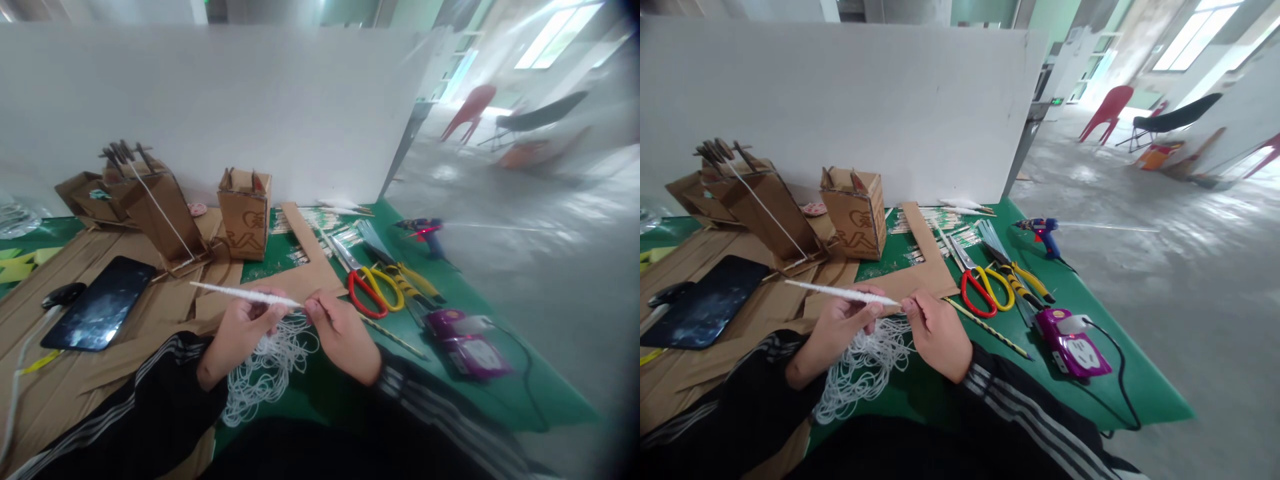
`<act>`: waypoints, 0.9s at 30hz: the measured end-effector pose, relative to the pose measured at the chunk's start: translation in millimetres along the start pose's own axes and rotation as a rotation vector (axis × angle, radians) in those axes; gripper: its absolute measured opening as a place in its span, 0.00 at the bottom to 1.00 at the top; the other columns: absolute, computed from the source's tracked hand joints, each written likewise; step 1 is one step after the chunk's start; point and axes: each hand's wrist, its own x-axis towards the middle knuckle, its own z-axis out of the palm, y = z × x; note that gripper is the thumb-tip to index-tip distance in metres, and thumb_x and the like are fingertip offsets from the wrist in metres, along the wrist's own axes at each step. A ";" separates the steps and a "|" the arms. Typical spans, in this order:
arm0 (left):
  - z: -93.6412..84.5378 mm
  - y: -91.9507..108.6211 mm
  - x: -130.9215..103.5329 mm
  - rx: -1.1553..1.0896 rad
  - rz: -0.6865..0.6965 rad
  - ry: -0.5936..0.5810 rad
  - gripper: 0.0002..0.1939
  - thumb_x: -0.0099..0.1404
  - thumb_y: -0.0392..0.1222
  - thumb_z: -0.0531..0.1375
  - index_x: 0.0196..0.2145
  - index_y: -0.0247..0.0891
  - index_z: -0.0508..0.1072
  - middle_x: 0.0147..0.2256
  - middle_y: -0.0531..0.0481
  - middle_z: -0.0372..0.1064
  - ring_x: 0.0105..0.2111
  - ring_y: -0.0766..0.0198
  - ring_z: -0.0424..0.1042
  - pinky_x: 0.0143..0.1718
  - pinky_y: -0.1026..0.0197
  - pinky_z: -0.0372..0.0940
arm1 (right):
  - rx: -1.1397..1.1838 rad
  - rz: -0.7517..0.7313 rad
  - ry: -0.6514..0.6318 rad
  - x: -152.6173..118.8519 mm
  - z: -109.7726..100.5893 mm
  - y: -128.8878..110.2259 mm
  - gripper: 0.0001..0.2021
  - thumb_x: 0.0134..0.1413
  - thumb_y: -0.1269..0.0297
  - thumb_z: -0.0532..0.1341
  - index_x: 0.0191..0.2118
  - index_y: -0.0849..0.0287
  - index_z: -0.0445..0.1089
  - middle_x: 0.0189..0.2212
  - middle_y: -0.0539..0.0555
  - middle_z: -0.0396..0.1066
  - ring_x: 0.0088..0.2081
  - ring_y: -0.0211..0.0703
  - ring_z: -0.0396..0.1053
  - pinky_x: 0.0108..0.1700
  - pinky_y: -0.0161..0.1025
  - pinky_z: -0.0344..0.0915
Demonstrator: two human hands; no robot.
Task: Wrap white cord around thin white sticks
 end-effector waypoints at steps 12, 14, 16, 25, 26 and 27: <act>-0.2 1.0 0.3 0.018 -0.022 0.017 0.14 0.59 0.47 0.63 0.40 0.35 0.73 0.18 0.58 0.64 0.18 0.70 0.63 0.19 0.69 0.58 | 0.041 -0.033 -0.005 -0.9 0.3 0.0 0.06 0.64 0.63 0.52 0.39 0.58 0.62 0.29 0.52 0.68 0.29 0.40 0.66 0.32 0.36 0.61; -0.5 0.9 0.4 0.022 -0.016 0.002 0.14 0.59 0.47 0.63 0.39 0.35 0.72 0.19 0.58 0.64 0.18 0.70 0.63 0.20 0.69 0.59 | 0.032 -0.027 -0.013 -0.9 -0.1 -0.4 0.07 0.65 0.63 0.51 0.36 0.58 0.62 0.27 0.51 0.67 0.27 0.39 0.65 0.30 0.36 0.60; -0.5 0.8 0.3 0.021 0.003 -0.007 0.13 0.59 0.45 0.63 0.39 0.35 0.72 0.19 0.57 0.65 0.19 0.70 0.64 0.20 0.69 0.59 | -0.005 -0.008 -0.007 -0.8 -0.6 -0.5 0.12 0.66 0.63 0.49 0.30 0.57 0.61 0.23 0.50 0.65 0.25 0.39 0.63 0.29 0.36 0.58; -0.3 2.3 -0.2 0.004 0.017 -0.015 0.12 0.60 0.44 0.63 0.39 0.35 0.72 0.19 0.58 0.64 0.19 0.71 0.63 0.20 0.70 0.59 | 0.000 0.007 -0.003 -0.2 -1.2 -1.3 0.12 0.66 0.62 0.48 0.31 0.57 0.61 0.24 0.50 0.65 0.26 0.40 0.63 0.29 0.37 0.57; -0.5 2.2 -0.1 0.001 0.020 -0.013 0.12 0.60 0.44 0.63 0.39 0.35 0.72 0.19 0.57 0.64 0.19 0.71 0.64 0.20 0.70 0.59 | -0.014 0.020 -0.001 -0.2 -1.1 -1.2 0.14 0.66 0.62 0.48 0.29 0.57 0.60 0.22 0.50 0.64 0.25 0.40 0.63 0.29 0.37 0.57; -0.6 2.1 -0.1 -0.002 0.019 -0.008 0.12 0.60 0.44 0.63 0.40 0.35 0.72 0.19 0.57 0.65 0.19 0.71 0.64 0.20 0.70 0.59 | -0.019 0.026 0.003 -0.3 -1.0 -1.0 0.15 0.67 0.62 0.47 0.28 0.57 0.60 0.22 0.50 0.64 0.25 0.40 0.63 0.29 0.37 0.57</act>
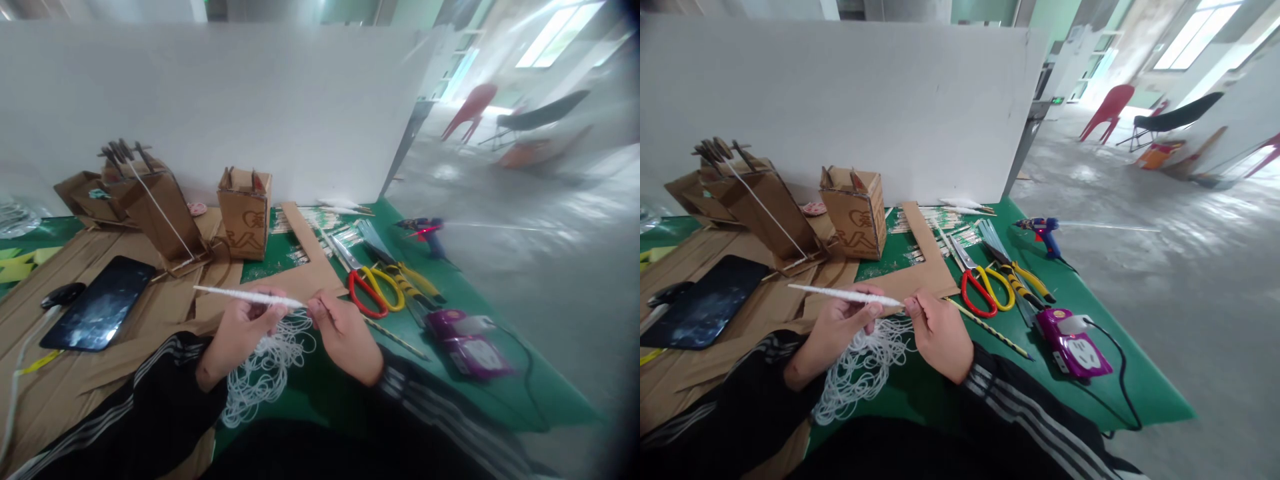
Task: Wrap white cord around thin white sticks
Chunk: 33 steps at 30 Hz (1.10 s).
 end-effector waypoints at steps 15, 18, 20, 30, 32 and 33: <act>-1.7 -4.5 1.1 -0.034 -0.001 0.004 0.12 0.61 0.44 0.63 0.40 0.36 0.71 0.19 0.57 0.65 0.18 0.74 0.62 0.19 0.73 0.57 | 0.073 -0.034 0.009 -0.3 0.4 1.2 0.07 0.64 0.62 0.51 0.37 0.58 0.62 0.28 0.51 0.68 0.29 0.40 0.66 0.32 0.35 0.59; -1.9 -4.8 1.5 -0.034 0.010 -0.008 0.11 0.61 0.43 0.63 0.40 0.36 0.72 0.19 0.57 0.65 0.19 0.73 0.62 0.19 0.73 0.58 | 0.009 -0.011 0.006 -0.9 -0.1 1.6 0.13 0.66 0.62 0.49 0.29 0.57 0.61 0.22 0.50 0.64 0.25 0.39 0.63 0.29 0.36 0.57; -1.5 -3.9 1.5 -0.047 0.013 0.004 0.12 0.60 0.43 0.63 0.40 0.36 0.71 0.20 0.57 0.66 0.19 0.73 0.62 0.19 0.73 0.58 | -0.004 0.007 0.007 -0.7 -0.3 1.4 0.15 0.66 0.61 0.48 0.28 0.57 0.61 0.22 0.50 0.64 0.25 0.40 0.63 0.30 0.36 0.57; -0.7 -0.2 1.3 -0.070 0.027 0.024 0.12 0.60 0.43 0.63 0.39 0.35 0.71 0.23 0.55 0.68 0.19 0.74 0.63 0.21 0.72 0.61 | 0.013 -0.004 0.023 0.4 -0.6 0.6 0.14 0.66 0.62 0.48 0.29 0.57 0.61 0.23 0.50 0.65 0.26 0.40 0.64 0.30 0.36 0.58; -1.2 -1.3 1.4 -0.071 0.023 0.034 0.12 0.61 0.43 0.63 0.40 0.35 0.71 0.23 0.56 0.68 0.19 0.74 0.63 0.20 0.72 0.60 | 0.051 -0.017 0.022 0.7 -0.4 0.9 0.10 0.66 0.62 0.49 0.34 0.58 0.62 0.27 0.51 0.67 0.28 0.40 0.65 0.32 0.36 0.59; -1.4 -1.7 1.5 -0.070 0.019 0.035 0.12 0.61 0.44 0.63 0.40 0.35 0.71 0.23 0.56 0.68 0.19 0.74 0.63 0.20 0.72 0.59 | 0.069 -0.028 0.018 0.7 -0.3 1.2 0.08 0.65 0.62 0.51 0.37 0.58 0.62 0.28 0.51 0.67 0.29 0.40 0.66 0.32 0.36 0.60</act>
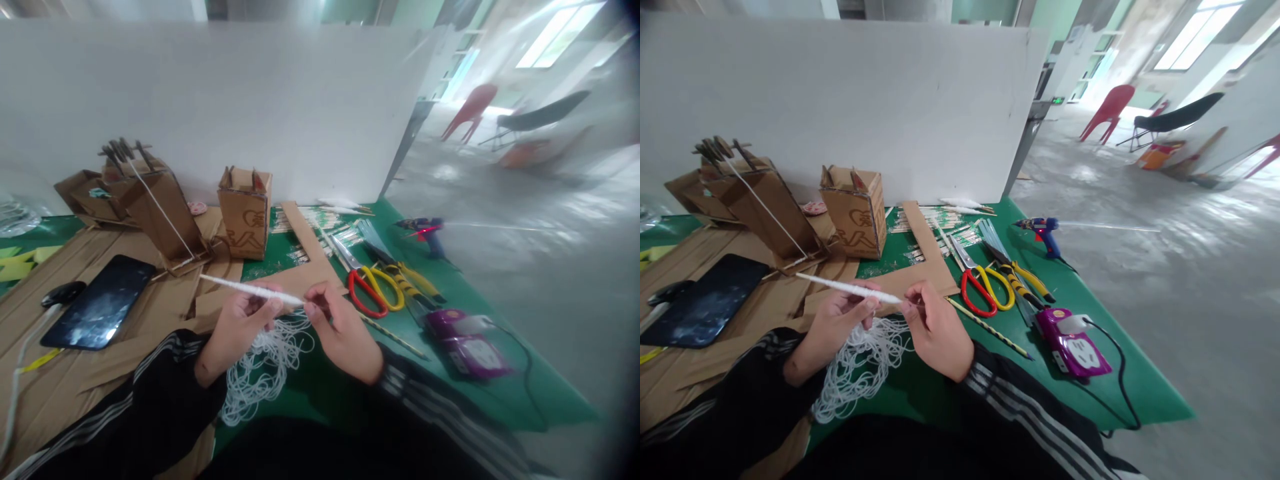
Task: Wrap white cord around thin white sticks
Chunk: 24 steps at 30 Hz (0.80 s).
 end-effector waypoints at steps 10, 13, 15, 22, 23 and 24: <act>-1.4 -1.0 0.5 -0.007 0.013 0.021 0.12 0.59 0.44 0.64 0.39 0.36 0.72 0.24 0.55 0.69 0.19 0.73 0.64 0.20 0.71 0.59 | 0.022 -0.021 0.015 -0.1 -1.4 -0.2 0.07 0.64 0.62 0.51 0.38 0.58 0.62 0.28 0.51 0.66 0.28 0.39 0.65 0.31 0.36 0.60; -2.3 -2.0 0.9 -0.006 0.014 0.017 0.13 0.59 0.45 0.64 0.39 0.36 0.72 0.23 0.55 0.69 0.19 0.73 0.65 0.20 0.71 0.59 | -0.026 -0.017 0.014 1.1 -1.7 -0.3 0.11 0.65 0.62 0.49 0.32 0.58 0.61 0.23 0.49 0.63 0.25 0.39 0.63 0.29 0.36 0.57; -2.8 -2.2 1.6 -0.006 0.012 0.016 0.13 0.59 0.46 0.64 0.40 0.36 0.72 0.22 0.55 0.67 0.19 0.72 0.64 0.20 0.70 0.59 | -0.061 0.014 0.024 1.7 -1.8 0.0 0.15 0.66 0.61 0.47 0.28 0.57 0.60 0.21 0.49 0.62 0.25 0.39 0.62 0.29 0.36 0.56; -3.1 -0.6 1.6 0.002 -0.001 0.035 0.14 0.59 0.46 0.64 0.40 0.36 0.72 0.21 0.56 0.67 0.19 0.71 0.64 0.19 0.70 0.58 | -0.021 -0.015 -0.023 0.4 -2.0 0.4 0.08 0.65 0.61 0.50 0.36 0.57 0.60 0.26 0.49 0.64 0.26 0.39 0.63 0.30 0.36 0.58; -3.0 -0.4 1.2 0.004 -0.002 0.034 0.14 0.59 0.46 0.63 0.40 0.36 0.72 0.21 0.56 0.67 0.19 0.71 0.64 0.19 0.70 0.58 | -0.031 -0.012 -0.032 0.5 -2.2 -0.1 0.09 0.66 0.61 0.49 0.34 0.57 0.60 0.24 0.49 0.63 0.25 0.39 0.63 0.29 0.36 0.58; -3.0 -0.4 0.9 0.004 -0.001 0.033 0.14 0.59 0.46 0.63 0.40 0.36 0.72 0.20 0.56 0.66 0.18 0.72 0.63 0.19 0.70 0.58 | -0.043 -0.003 -0.037 0.6 -2.3 -0.6 0.12 0.66 0.61 0.48 0.31 0.57 0.60 0.22 0.49 0.62 0.25 0.39 0.62 0.29 0.36 0.57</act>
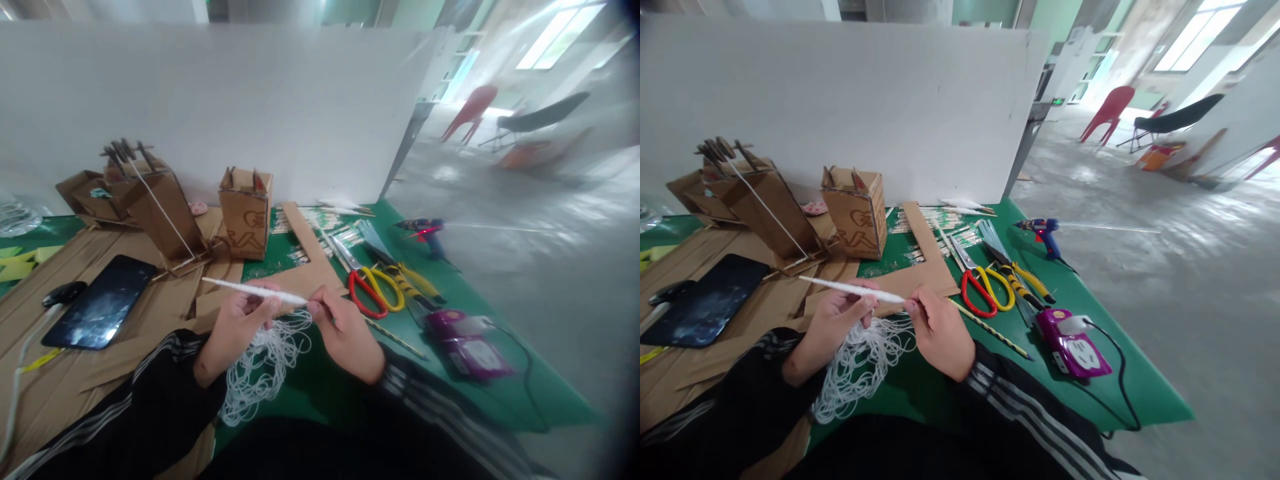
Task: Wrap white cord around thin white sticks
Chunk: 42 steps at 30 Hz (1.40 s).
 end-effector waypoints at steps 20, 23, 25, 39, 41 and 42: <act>0.6 1.2 0.3 -0.021 0.003 0.010 0.15 0.58 0.46 0.64 0.40 0.35 0.72 0.24 0.55 0.69 0.18 0.72 0.64 0.19 0.70 0.59 | -0.058 0.007 0.068 0.9 -0.5 -0.7 0.14 0.66 0.62 0.49 0.28 0.57 0.61 0.22 0.50 0.62 0.26 0.40 0.62 0.30 0.36 0.57; 0.0 0.3 0.5 -0.016 0.005 0.009 0.14 0.59 0.45 0.64 0.40 0.36 0.72 0.25 0.55 0.69 0.18 0.73 0.64 0.19 0.70 0.58 | -0.019 0.012 0.073 0.9 -0.2 -0.3 0.10 0.66 0.62 0.50 0.33 0.58 0.62 0.25 0.50 0.64 0.27 0.40 0.64 0.31 0.36 0.58; -0.3 0.0 0.4 -0.019 0.001 0.007 0.13 0.59 0.45 0.64 0.40 0.36 0.71 0.24 0.55 0.68 0.19 0.73 0.64 0.19 0.70 0.58 | 0.007 -0.008 0.067 0.5 -0.2 0.0 0.07 0.65 0.62 0.51 0.36 0.58 0.61 0.27 0.51 0.65 0.28 0.40 0.64 0.31 0.36 0.59; -1.9 1.5 1.7 -0.062 0.005 0.041 0.14 0.58 0.45 0.65 0.40 0.36 0.72 0.21 0.56 0.67 0.18 0.72 0.63 0.19 0.70 0.58 | -0.029 0.010 0.084 -0.5 -1.1 0.6 0.14 0.66 0.62 0.48 0.29 0.58 0.61 0.23 0.50 0.64 0.27 0.40 0.64 0.31 0.37 0.58; -2.0 1.8 2.0 -0.067 0.002 0.048 0.15 0.57 0.45 0.65 0.40 0.36 0.72 0.21 0.56 0.67 0.18 0.72 0.63 0.18 0.70 0.58 | -0.014 0.014 0.102 -0.3 -1.3 0.3 0.13 0.66 0.62 0.48 0.31 0.58 0.62 0.24 0.50 0.64 0.27 0.40 0.64 0.32 0.37 0.58; -2.0 2.0 2.2 -0.068 0.001 0.051 0.15 0.57 0.45 0.65 0.40 0.36 0.72 0.20 0.57 0.67 0.17 0.72 0.63 0.18 0.70 0.57 | 0.005 0.007 0.107 -0.3 -1.2 0.1 0.11 0.66 0.62 0.49 0.33 0.58 0.62 0.25 0.50 0.64 0.28 0.40 0.64 0.32 0.37 0.59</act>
